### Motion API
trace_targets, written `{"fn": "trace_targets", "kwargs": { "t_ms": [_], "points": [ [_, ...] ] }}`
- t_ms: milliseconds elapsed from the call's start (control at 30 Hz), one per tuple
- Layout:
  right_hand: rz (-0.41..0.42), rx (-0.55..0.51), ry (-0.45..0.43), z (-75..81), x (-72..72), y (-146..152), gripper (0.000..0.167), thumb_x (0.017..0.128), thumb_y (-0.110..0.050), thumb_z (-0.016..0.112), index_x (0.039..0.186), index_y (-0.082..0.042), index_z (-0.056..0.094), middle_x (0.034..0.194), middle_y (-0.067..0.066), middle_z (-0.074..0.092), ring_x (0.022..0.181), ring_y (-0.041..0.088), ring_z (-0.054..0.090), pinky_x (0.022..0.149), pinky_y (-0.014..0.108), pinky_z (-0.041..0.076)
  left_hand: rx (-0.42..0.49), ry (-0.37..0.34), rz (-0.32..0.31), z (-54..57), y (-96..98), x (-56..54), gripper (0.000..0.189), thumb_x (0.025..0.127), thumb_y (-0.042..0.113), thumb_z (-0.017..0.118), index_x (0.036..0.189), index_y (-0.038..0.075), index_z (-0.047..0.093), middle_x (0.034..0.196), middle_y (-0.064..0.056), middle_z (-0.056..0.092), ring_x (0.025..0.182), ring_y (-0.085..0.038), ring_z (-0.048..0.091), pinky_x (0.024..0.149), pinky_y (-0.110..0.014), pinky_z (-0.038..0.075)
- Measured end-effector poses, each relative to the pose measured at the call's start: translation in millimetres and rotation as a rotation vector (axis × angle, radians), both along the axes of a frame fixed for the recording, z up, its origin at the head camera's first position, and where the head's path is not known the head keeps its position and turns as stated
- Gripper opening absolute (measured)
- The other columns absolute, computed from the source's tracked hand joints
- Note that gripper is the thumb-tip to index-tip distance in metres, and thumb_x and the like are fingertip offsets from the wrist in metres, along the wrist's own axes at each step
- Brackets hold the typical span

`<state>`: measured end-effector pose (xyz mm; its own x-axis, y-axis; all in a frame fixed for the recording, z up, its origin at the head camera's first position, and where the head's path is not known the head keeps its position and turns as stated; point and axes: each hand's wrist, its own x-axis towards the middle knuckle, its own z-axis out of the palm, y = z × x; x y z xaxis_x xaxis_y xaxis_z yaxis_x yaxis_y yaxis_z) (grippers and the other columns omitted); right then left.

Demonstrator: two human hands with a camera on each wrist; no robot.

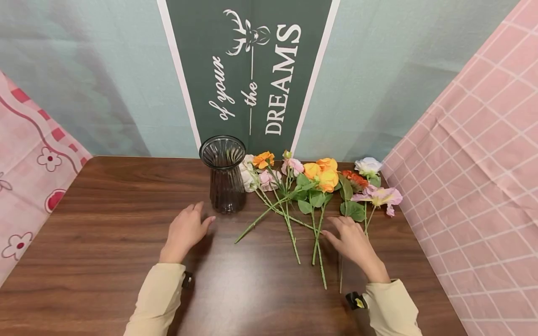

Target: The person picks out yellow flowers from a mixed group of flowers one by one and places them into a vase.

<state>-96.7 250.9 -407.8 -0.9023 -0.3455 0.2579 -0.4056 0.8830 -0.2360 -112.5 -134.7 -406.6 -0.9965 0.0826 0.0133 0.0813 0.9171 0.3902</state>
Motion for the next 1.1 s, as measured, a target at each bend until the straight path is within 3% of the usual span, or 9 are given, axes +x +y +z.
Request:
{"fn": "trace_targets", "kwargs": {
  "t_ms": [200,400,600,700,967,1100],
  "points": [
    [-0.008,-0.030,-0.071,3.6,-3.1,2.1,0.030,0.079,-0.013,0.070,0.102,0.006,0.063,0.095,0.021,0.063,0.089,0.038,0.058,0.074,0.050,0.046,0.040,-0.091,0.004,-9.4,4.7,-16.7,0.059,0.089,0.028,0.059,0.128,-0.012,0.042,0.124,-0.033,0.046,0.113,-0.044,0.045,0.091,-0.053,0.038],
    [-0.057,-0.052,-0.166,13.8,-9.1,11.8,0.029,0.082,-0.009,0.065,0.104,0.010,0.061,0.098,0.026,0.061,0.092,0.041,0.057,0.079,0.052,0.044,0.050,-0.109,0.011,-18.0,7.0,-27.6,0.058,0.089,0.028,0.058,0.128,-0.013,0.041,0.121,-0.033,0.048,0.107,-0.045,0.049,0.086,-0.052,0.041],
    [-0.110,-0.069,-0.203,17.7,-16.9,26.5,0.016,0.082,-0.005,0.064,0.092,0.008,0.063,0.075,0.013,0.061,0.064,0.024,0.057,0.057,0.040,0.045,0.052,-0.112,0.017,-24.5,5.6,-32.9,0.057,0.090,0.026,0.058,0.127,-0.014,0.042,0.120,-0.033,0.049,0.104,-0.046,0.051,0.084,-0.052,0.042],
    [-0.157,-0.076,-0.229,15.6,-20.2,32.6,0.011,0.081,-0.004,0.063,0.086,0.007,0.062,0.069,0.009,0.059,0.060,0.022,0.055,0.055,0.039,0.044,0.057,-0.110,0.017,-25.3,5.2,-34.8,0.057,0.090,0.026,0.058,0.126,-0.015,0.042,0.120,-0.033,0.049,0.105,-0.046,0.050,0.085,-0.052,0.041],
    [-0.303,-0.112,-0.335,2.0,-27.3,40.9,0.012,0.079,-0.006,0.061,0.074,0.005,0.063,0.067,0.014,0.060,0.064,0.033,0.056,0.057,0.045,0.044,0.029,-0.113,0.008,-25.3,4.5,-38.8,0.053,0.090,0.026,0.058,0.123,-0.014,0.046,0.114,-0.032,0.054,0.099,-0.045,0.054,0.081,-0.052,0.043],
    [-0.360,-0.139,-0.412,-2.8,-29.9,40.2,0.018,0.080,-0.009,0.061,0.064,0.000,0.060,0.060,0.007,0.056,0.060,0.027,0.052,0.053,0.037,0.041,0.001,-0.118,0.001,-24.7,5.1,-39.4,0.052,0.090,0.026,0.058,0.122,-0.013,0.048,0.113,-0.031,0.055,0.096,-0.045,0.055,0.080,-0.051,0.045]
  ]
}}
